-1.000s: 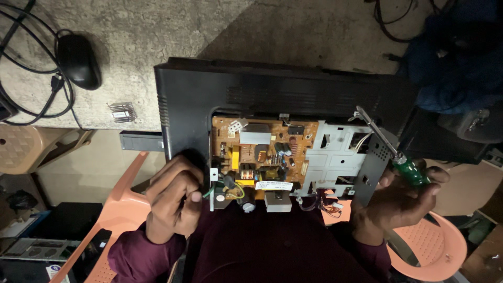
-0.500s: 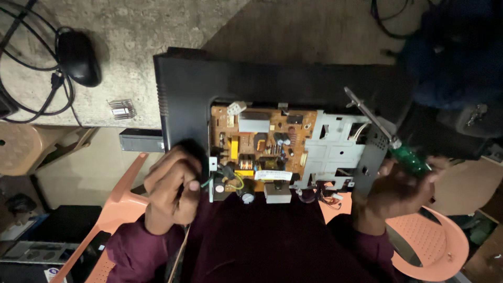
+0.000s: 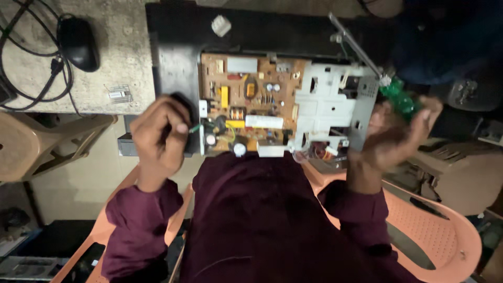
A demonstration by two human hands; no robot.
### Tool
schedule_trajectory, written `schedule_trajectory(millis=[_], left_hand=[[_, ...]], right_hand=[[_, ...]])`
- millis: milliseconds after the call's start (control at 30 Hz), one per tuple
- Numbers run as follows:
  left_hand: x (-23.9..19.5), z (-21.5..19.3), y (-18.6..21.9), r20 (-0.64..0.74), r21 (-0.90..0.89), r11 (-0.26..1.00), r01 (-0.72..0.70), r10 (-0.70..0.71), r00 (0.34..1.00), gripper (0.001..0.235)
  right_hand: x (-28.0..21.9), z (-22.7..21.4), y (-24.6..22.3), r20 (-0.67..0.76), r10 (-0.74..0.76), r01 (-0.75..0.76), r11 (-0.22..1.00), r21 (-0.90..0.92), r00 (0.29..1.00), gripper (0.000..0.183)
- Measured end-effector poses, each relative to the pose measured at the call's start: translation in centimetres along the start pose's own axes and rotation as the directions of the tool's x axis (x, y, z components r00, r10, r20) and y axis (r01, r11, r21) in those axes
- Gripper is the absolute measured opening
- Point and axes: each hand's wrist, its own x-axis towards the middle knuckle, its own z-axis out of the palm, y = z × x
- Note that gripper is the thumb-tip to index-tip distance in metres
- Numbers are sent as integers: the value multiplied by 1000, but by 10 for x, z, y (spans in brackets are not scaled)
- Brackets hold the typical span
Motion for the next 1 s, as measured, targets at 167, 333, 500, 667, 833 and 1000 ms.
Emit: schedule_trajectory(millis=[167, 333, 500, 667, 833, 1000], left_hand=[[-5, 2, -7, -39, -18, 999, -33, 32, 999, 11], [-7, 5, -16, -66, -26, 994, -105, 103, 992, 11], [-9, 8, -20, -76, -42, 993, -113, 109, 991, 10], [-9, 7, -20, -82, -41, 991, -127, 124, 989, 10], [-10, 8, -23, -83, -34, 989, -142, 139, 987, 14], [-8, 7, -22, -78, -14, 988, -154, 152, 985, 11]], right_hand=[[2, 10, 1, 51, -38, 32, 993, 111, 998, 13], [-6, 1, -35, 164, 77, -131, 928, 348, 983, 18], [-24, -53, -84, 542, 299, -71, 913, -401, 786, 13], [-95, -100, -56, -174, 378, -407, 721, -560, 909, 10], [-138, -146, 26, -414, 449, -610, 560, -560, 792, 11], [-150, -160, 105, -373, 469, -599, 592, -540, 800, 12]])
